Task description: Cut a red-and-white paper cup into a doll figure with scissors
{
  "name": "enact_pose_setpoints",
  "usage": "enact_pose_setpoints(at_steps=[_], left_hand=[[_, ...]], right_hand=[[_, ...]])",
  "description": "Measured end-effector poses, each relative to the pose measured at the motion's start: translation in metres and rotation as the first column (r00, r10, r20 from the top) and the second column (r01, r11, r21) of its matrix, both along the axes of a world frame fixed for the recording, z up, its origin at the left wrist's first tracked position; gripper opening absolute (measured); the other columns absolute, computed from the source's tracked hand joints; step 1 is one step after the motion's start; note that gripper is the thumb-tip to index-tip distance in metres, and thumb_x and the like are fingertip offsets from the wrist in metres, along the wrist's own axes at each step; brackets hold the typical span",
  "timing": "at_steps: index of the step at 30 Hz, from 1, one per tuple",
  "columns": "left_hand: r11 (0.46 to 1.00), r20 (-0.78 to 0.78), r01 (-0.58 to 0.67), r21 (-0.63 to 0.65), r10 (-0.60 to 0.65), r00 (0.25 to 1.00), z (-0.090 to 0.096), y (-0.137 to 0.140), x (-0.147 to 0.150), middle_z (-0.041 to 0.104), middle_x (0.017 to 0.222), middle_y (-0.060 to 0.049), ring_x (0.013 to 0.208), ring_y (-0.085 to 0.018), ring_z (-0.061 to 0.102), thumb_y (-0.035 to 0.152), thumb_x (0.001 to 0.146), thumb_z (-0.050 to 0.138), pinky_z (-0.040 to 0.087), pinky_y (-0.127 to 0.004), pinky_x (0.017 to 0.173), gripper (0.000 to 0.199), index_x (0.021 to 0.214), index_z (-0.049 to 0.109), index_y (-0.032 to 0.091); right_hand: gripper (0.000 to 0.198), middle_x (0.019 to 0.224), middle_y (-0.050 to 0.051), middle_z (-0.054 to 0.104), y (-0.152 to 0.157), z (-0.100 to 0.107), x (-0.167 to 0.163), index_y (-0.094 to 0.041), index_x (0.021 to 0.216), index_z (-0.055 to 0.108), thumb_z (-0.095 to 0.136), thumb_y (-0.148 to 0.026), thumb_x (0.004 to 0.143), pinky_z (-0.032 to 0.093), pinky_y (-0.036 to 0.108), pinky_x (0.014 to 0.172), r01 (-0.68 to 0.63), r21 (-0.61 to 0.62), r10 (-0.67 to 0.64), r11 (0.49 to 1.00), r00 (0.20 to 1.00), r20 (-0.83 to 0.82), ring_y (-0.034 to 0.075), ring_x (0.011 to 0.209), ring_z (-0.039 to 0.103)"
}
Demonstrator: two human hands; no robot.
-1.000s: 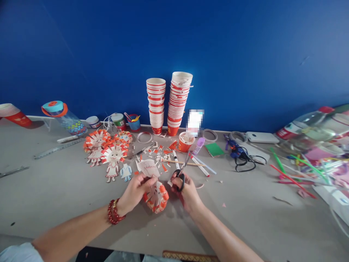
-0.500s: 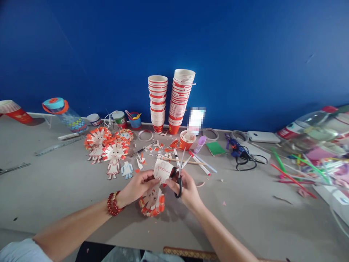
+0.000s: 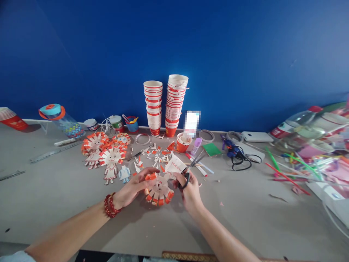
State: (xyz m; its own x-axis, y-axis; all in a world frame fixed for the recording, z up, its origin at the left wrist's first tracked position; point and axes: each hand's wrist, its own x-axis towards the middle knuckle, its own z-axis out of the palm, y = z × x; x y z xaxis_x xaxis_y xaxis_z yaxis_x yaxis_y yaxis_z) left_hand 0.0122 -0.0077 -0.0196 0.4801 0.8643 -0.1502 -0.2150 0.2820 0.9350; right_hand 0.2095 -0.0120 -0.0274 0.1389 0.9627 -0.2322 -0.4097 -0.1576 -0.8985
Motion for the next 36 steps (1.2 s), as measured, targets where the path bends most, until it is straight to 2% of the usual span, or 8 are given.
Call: enact_pose_setpoints(at_steps=[6, 12, 16, 19, 22, 28, 32, 36], left_hand=[[0.979, -0.060, -0.201, -0.037, 0.198, 0.978, -0.004, 0.006, -0.002, 0.062, 0.078, 0.000, 0.070, -0.012, 0.058, 0.027, 0.073, 0.069, 0.045, -0.023, 0.067, 0.029, 0.099, 0.060, 0.019], [0.991, -0.137, -0.137, -0.005, 0.135, 0.981, 0.004, 0.015, -0.015, 0.065, 0.081, 0.000, 0.075, -0.014, 0.059, 0.021, 0.072, 0.068, 0.045, -0.024, 0.073, 0.025, 0.097, 0.065, 0.018], [0.998, 0.099, -0.038, -0.042, 0.042, 0.994, 0.009, 0.017, -0.019, 0.067, 0.091, -0.006, 0.081, -0.019, 0.063, 0.028, 0.078, 0.065, 0.048, -0.029, 0.073, 0.032, 0.107, 0.063, 0.018], [0.988, 0.355, -0.046, -0.151, 0.097, 0.930, 0.003, 0.019, -0.021, 0.067, 0.103, -0.010, 0.091, -0.024, 0.063, 0.047, 0.084, 0.054, 0.049, -0.035, 0.078, 0.039, 0.109, 0.063, 0.018], [0.972, 0.436, -0.011, -0.235, 0.116, 0.893, -0.009, 0.018, -0.020, 0.067, 0.106, -0.010, 0.099, -0.026, 0.061, 0.059, 0.081, 0.051, 0.048, -0.034, 0.081, 0.049, 0.106, 0.065, 0.019], [1.000, 0.412, 0.013, 0.019, -0.020, 0.911, -0.008, 0.007, -0.011, 0.058, 0.122, -0.011, 0.107, -0.029, 0.058, 0.046, 0.072, 0.069, 0.044, -0.043, 0.089, 0.052, 0.118, 0.056, 0.026], [0.997, 0.260, -0.034, 0.073, 0.014, 0.966, -0.001, 0.000, -0.005, 0.062, 0.111, -0.008, 0.104, -0.024, 0.058, 0.030, 0.071, 0.074, 0.041, -0.040, 0.091, 0.055, 0.120, 0.050, 0.027], [0.984, 0.213, -0.087, 0.158, 0.052, 0.976, 0.001, 0.001, -0.005, 0.066, 0.095, -0.007, 0.094, -0.022, 0.059, 0.022, 0.078, 0.067, 0.042, -0.038, 0.087, 0.039, 0.114, 0.053, 0.022]], right_hand=[[0.024, 0.055, -0.006, 0.052, 0.002, 0.002, 0.007, -0.019, 0.077, 0.055, 0.075, -0.028, 0.069, 0.033, 0.019, 0.040, -0.019, 0.094, 0.015, 0.995, 0.999, 0.047, 0.008, 0.043, 0.044], [0.028, 0.073, -0.002, 0.059, 0.008, 0.002, 0.019, -0.020, 0.087, 0.061, 0.076, -0.029, 0.065, 0.040, 0.021, 0.051, -0.095, 0.085, 0.080, 0.992, 0.983, 0.166, 0.014, 0.063, 0.054], [0.028, 0.068, -0.003, 0.060, 0.006, 0.000, 0.017, -0.020, 0.083, 0.061, 0.078, -0.027, 0.061, 0.039, 0.021, 0.047, -0.170, 0.033, 0.163, 0.985, 0.974, 0.157, 0.012, 0.056, 0.051], [0.024, 0.062, -0.005, 0.057, 0.006, 0.000, 0.012, -0.019, 0.071, 0.057, 0.078, -0.024, 0.059, 0.040, 0.020, 0.046, -0.085, -0.014, 0.085, 0.996, 0.993, 0.080, 0.011, 0.053, 0.050], [0.026, 0.064, -0.004, 0.059, 0.007, 0.002, 0.009, -0.020, 0.070, 0.057, 0.079, -0.021, 0.057, 0.043, 0.021, 0.048, 0.016, -0.050, -0.016, 0.999, 1.000, 0.014, 0.012, 0.056, 0.053], [0.029, 0.072, -0.002, 0.061, 0.006, 0.003, 0.008, -0.019, 0.076, 0.058, 0.080, -0.020, 0.057, 0.045, 0.021, 0.049, 0.098, -0.006, -0.098, 0.995, 0.994, -0.038, 0.013, 0.061, 0.055], [0.027, 0.076, -0.002, 0.062, 0.002, 0.000, 0.002, -0.019, 0.077, 0.060, 0.080, -0.020, 0.059, 0.046, 0.021, 0.050, 0.055, -0.002, -0.055, 0.998, 0.998, -0.027, 0.012, 0.063, 0.054], [0.025, 0.072, -0.003, 0.061, -0.002, -0.005, -0.003, -0.020, 0.074, 0.059, 0.080, -0.022, 0.060, 0.046, 0.022, 0.049, 0.003, -0.031, -0.004, 1.000, 1.000, -0.015, 0.012, 0.061, 0.052]])
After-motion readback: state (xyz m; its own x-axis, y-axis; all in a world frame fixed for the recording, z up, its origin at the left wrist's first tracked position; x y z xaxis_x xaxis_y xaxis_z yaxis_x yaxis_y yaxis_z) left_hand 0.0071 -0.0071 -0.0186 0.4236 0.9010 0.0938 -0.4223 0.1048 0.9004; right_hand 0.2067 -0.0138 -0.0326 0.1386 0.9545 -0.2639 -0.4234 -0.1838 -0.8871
